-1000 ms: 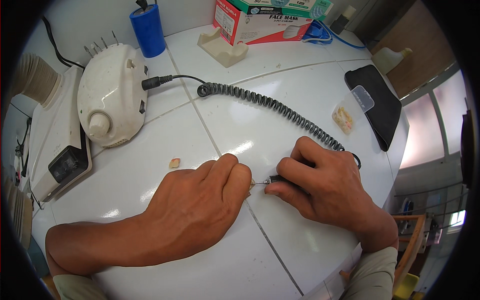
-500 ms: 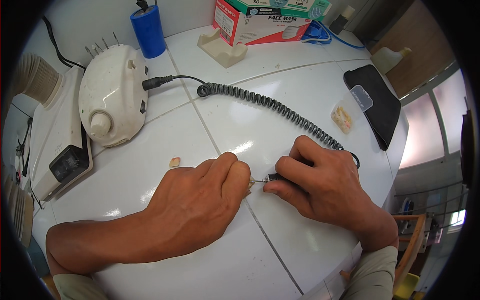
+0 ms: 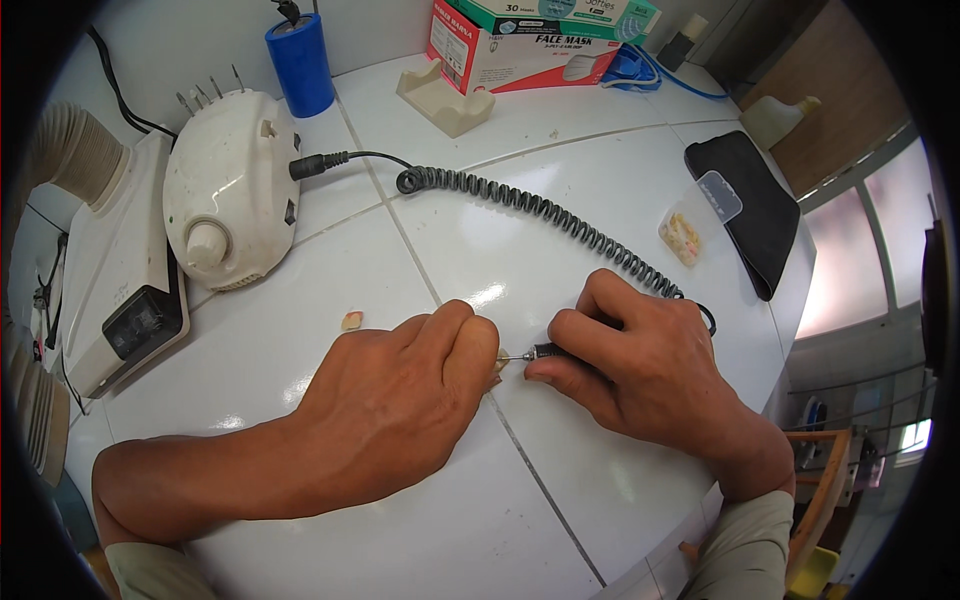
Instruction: Polishing a dental prosthetic using a handheld rotary tool at a laboratory bench.
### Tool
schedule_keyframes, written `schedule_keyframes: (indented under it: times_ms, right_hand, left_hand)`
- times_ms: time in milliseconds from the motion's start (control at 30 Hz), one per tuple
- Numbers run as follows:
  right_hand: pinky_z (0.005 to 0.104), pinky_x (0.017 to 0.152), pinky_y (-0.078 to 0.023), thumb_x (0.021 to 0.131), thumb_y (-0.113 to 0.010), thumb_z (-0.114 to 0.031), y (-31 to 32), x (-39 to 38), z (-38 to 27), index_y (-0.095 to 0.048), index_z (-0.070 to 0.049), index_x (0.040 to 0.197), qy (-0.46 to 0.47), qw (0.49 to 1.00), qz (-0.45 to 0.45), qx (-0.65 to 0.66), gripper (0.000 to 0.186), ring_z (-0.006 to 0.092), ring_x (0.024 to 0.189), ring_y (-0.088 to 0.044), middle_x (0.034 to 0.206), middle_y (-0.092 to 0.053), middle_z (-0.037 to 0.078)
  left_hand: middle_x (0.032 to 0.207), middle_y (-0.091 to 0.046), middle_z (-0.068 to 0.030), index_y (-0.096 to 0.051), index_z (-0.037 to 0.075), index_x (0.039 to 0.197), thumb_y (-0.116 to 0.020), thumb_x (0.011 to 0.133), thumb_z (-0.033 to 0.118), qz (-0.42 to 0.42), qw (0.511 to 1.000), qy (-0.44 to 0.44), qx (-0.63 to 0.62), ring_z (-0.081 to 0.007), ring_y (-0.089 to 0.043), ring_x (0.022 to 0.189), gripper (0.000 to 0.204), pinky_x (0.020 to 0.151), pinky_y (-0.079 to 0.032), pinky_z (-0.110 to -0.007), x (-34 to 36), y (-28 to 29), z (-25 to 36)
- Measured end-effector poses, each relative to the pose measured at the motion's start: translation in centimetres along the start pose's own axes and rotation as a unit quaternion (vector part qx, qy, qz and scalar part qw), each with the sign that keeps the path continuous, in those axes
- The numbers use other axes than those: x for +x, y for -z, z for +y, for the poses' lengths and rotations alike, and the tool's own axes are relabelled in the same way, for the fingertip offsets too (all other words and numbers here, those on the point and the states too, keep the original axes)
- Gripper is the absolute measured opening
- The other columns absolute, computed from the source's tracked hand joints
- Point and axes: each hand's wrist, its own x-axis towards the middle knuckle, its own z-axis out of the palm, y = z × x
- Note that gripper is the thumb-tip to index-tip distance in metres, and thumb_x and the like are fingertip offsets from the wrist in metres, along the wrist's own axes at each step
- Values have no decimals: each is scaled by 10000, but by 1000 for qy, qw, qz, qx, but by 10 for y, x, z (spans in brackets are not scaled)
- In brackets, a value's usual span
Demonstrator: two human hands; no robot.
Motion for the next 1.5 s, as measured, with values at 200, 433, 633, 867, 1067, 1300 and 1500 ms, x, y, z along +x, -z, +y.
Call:
schedule_keyframes:
  times_ms: [200,433,633,867,1067,1300,1500]
  right_hand:
    - [370,487,-433,1040,-794,-460,-3,0,4,-729,-153,959,15,1000,15,2,324,184,593,-560,856,-536,28]
    - [378,485,-430,1031,-802,-466,-3,-1,6,-732,-153,967,20,1000,17,5,327,193,575,-555,853,-544,28]
    - [383,486,-431,1030,-803,-464,-3,-1,6,-734,-152,981,19,1000,15,14,323,196,582,-561,852,-543,30]
    - [380,491,-433,1032,-800,-466,0,-1,6,-735,-153,982,15,1000,0,11,324,198,585,-564,854,-544,33]
    - [387,504,-433,1034,-795,-473,2,-1,6,-741,-159,991,10,1000,-5,21,322,208,589,-570,858,-550,32]
    - [388,509,-434,1038,-794,-463,2,-1,6,-741,-154,989,-2,1000,-6,18,317,207,591,-569,854,-549,33]
    - [379,525,-438,981,-857,-420,2,0,2,-751,-117,959,-22,1000,-6,4,322,203,609,-574,856,-570,35]
  left_hand:
    - [860,-526,-125,-496,13,1019,-768,1036,119,13,1000,-5,1,-282,-567,611,292,494,-430,-465,0,-2,0]
    - [858,-520,-124,-498,15,1015,-768,1036,119,15,1000,-8,4,-281,-567,612,291,498,-428,-465,0,0,1]
    - [862,-516,-126,-502,14,1019,-770,1035,117,11,1000,-3,0,-282,-574,625,287,503,-434,-465,0,0,0]
    - [862,-519,-125,-499,12,1020,-770,1033,117,18,1000,-8,-1,-283,-572,622,291,503,-442,-465,0,-2,0]
    - [867,-525,-129,-498,10,1023,-770,1033,114,10,1000,-9,3,-286,-562,611,291,494,-446,-464,0,-1,0]
    - [869,-526,-133,-495,12,1026,-773,1029,111,6,1000,-3,3,-289,-550,588,296,485,-453,-470,0,0,0]
    - [877,-532,-136,-495,11,1035,-780,1023,109,9,1000,-6,-1,-293,-556,587,301,486,-452,-469,0,-1,0]
